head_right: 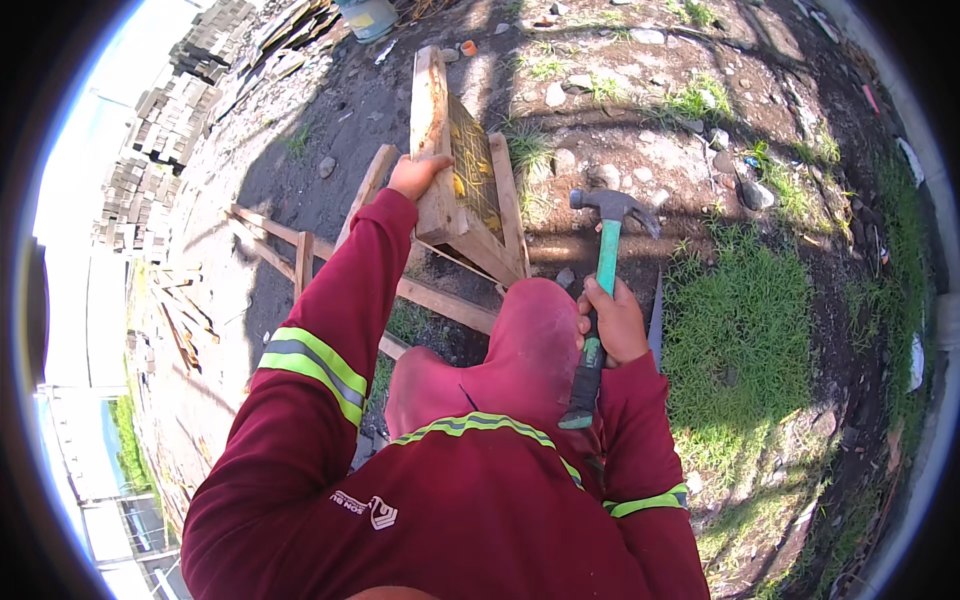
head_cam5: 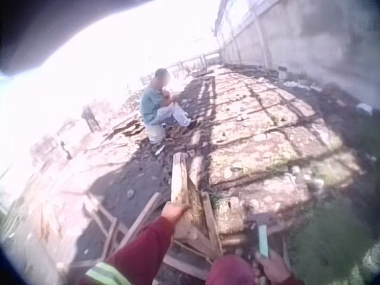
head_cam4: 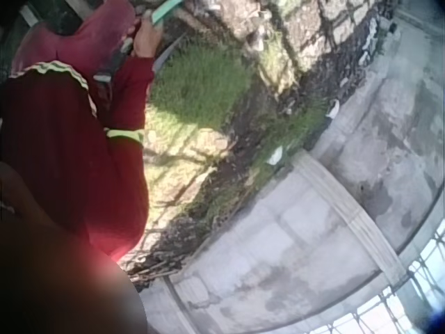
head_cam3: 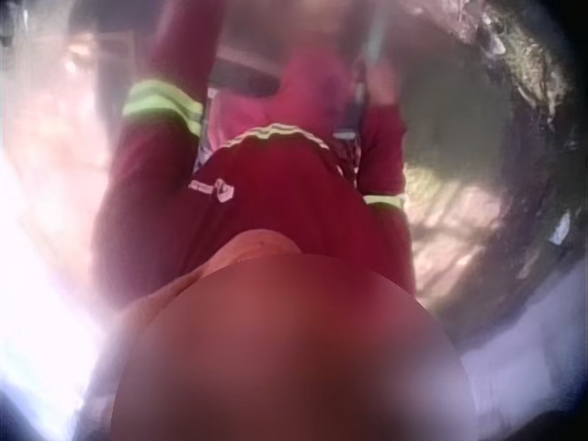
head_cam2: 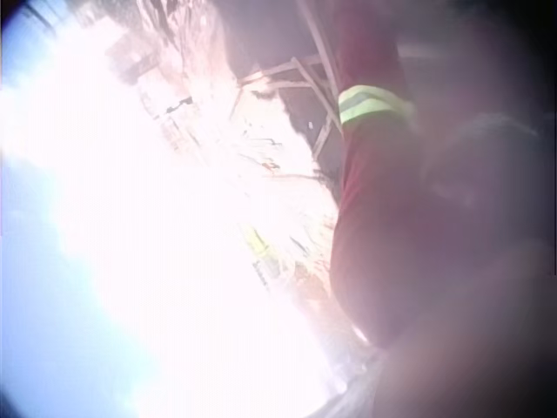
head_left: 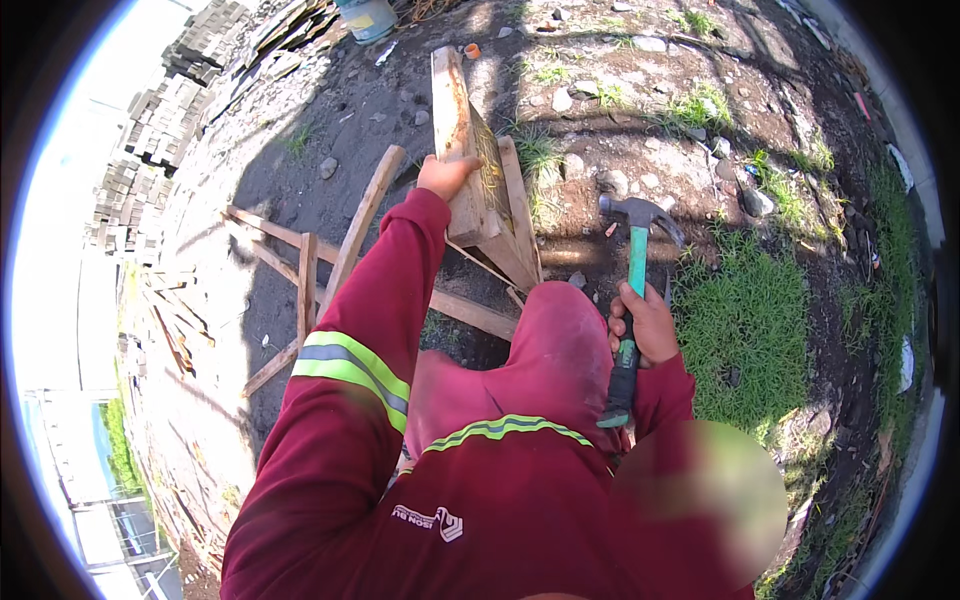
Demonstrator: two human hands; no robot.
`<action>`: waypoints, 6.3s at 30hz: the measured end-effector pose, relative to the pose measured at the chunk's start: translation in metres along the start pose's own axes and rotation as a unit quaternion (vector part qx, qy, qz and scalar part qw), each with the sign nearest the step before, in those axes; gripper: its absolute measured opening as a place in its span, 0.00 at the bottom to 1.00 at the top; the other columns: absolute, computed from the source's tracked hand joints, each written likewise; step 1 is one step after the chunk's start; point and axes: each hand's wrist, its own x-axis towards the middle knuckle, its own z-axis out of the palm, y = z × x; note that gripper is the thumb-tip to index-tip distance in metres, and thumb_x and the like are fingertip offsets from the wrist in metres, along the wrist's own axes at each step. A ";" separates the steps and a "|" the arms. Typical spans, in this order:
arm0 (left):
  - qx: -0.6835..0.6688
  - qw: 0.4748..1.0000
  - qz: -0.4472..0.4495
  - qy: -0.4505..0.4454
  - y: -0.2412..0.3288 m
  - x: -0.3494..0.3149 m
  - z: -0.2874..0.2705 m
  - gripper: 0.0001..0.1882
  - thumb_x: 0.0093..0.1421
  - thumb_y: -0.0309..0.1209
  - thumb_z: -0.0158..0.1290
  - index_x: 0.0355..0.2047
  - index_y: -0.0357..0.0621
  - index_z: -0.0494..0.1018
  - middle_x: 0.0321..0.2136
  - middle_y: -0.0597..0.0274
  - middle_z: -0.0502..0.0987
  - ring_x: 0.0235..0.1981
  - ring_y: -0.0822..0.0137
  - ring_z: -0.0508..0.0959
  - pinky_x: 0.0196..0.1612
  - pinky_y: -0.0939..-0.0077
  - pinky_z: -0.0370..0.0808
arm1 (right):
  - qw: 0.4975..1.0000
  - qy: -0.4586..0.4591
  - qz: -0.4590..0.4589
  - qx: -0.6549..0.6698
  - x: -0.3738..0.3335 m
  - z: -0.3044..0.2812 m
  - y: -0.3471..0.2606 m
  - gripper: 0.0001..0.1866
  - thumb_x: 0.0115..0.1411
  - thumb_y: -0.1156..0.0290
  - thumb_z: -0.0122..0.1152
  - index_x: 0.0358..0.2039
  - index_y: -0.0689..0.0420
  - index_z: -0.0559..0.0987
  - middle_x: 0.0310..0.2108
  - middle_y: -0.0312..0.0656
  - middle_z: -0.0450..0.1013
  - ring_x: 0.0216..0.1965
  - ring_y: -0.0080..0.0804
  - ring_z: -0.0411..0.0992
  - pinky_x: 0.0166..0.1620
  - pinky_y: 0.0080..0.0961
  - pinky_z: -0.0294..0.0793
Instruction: The person hammers nails into wooden planks to form a rectangular frame around a patterned tile. They then use a hand saw to cut a wooden plank and fit it into the frame.
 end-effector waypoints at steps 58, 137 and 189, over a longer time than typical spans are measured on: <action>-0.223 0.974 -0.006 0.041 -0.001 -0.034 0.050 0.35 0.65 0.53 0.43 0.55 0.29 0.67 0.52 0.38 0.72 0.55 0.47 0.71 0.57 0.66 0.65 | 0.773 0.031 -0.313 -0.551 0.091 0.119 -0.053 0.19 0.57 0.57 0.65 0.33 0.60 0.70 0.21 0.42 0.71 0.21 0.34 0.71 0.27 0.32 0.71; 0.221 0.496 0.353 -0.762 0.007 -0.342 0.197 0.17 0.61 0.38 0.45 0.42 0.44 0.78 0.38 0.52 0.80 0.40 0.53 0.79 0.44 0.60 0.73 | 0.849 -0.018 -0.252 -0.464 0.162 0.138 -0.012 0.23 0.51 0.55 0.72 0.33 0.62 0.75 0.25 0.42 0.76 0.25 0.34 0.75 0.32 0.32 0.74; -0.171 0.954 0.229 -0.089 0.005 -0.151 0.005 0.04 0.67 0.23 0.44 0.42 0.37 0.65 0.43 0.55 0.79 0.48 0.66 0.78 0.49 0.74 0.73 | 0.890 -0.069 -0.254 -0.372 0.083 0.140 -0.078 0.14 0.59 0.71 0.57 0.43 0.63 0.70 0.19 0.38 0.70 0.17 0.23 0.70 0.21 0.23 0.69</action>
